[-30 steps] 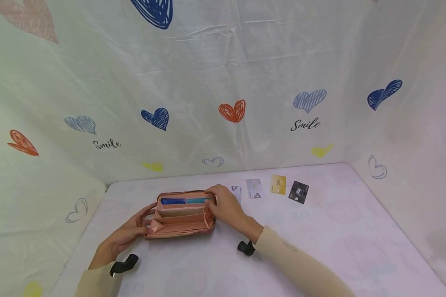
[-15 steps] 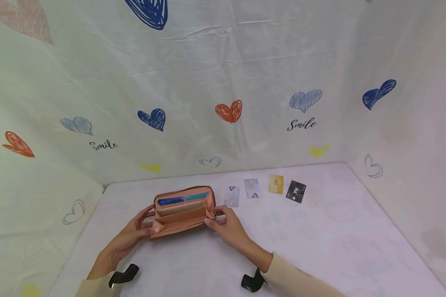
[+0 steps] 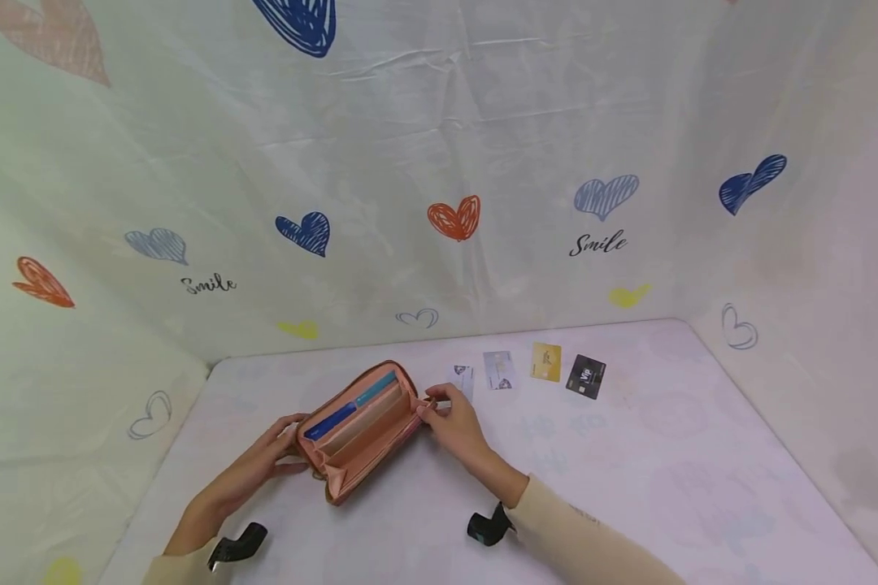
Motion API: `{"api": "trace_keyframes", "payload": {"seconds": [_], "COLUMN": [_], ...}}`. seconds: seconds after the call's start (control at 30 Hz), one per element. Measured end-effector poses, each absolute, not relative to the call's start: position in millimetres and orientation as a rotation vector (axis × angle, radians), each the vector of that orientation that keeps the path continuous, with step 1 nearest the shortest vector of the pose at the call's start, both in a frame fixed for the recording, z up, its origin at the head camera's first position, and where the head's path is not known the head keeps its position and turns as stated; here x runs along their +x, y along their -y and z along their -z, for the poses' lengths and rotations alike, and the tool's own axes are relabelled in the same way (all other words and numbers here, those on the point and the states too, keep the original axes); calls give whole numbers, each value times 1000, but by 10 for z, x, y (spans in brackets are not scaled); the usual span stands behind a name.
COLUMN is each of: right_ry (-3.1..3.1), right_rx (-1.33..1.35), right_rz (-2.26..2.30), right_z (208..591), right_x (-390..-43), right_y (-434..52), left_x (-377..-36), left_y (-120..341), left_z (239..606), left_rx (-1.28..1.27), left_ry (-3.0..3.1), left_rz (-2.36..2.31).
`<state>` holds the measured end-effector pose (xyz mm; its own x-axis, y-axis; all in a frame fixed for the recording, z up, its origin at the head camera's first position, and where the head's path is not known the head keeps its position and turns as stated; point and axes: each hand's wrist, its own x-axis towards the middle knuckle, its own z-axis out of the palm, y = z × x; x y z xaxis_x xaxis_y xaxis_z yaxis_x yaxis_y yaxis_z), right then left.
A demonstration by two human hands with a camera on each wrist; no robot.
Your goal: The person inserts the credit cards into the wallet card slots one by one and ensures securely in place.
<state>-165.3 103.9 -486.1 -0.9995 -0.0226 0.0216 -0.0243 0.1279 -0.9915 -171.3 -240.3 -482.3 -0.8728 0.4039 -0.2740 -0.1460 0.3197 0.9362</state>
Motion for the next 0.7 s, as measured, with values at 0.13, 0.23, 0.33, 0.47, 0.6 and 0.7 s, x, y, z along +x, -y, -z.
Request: {"api": "trace_keyframes", "payload": {"seconds": [0.13, 0.23, 0.33, 0.47, 0.6, 0.7], "right_ry": [2364, 2361, 2317, 2300, 2341, 2347], "right_rx": [17, 2, -1, 30, 52, 39], "right_rz": [-2068, -2084, -2142, -2201, -2247, -2297], "right_z": [4825, 4797, 4779, 4754, 4733, 4731], "right_x": [-1796, -1901, -1991, -2045, -1997, -1913], "right_y": [-1011, -976, -936, -895, -907, -951], "left_x": [-1775, -1792, -1787, -1726, -1621, -1537], "left_y": [2349, 2279, 2192, 2080, 1979, 1882], "left_z": [4802, 4778, 4761, 4771, 4785, 4772], "left_rx": [308, 286, 248, 184, 109, 51], "left_ry": [-2046, -2009, -1998, -1951, -1889, -1883], "left_rz": [-1601, -1635, -1649, -1709, -1817, -1884]}}
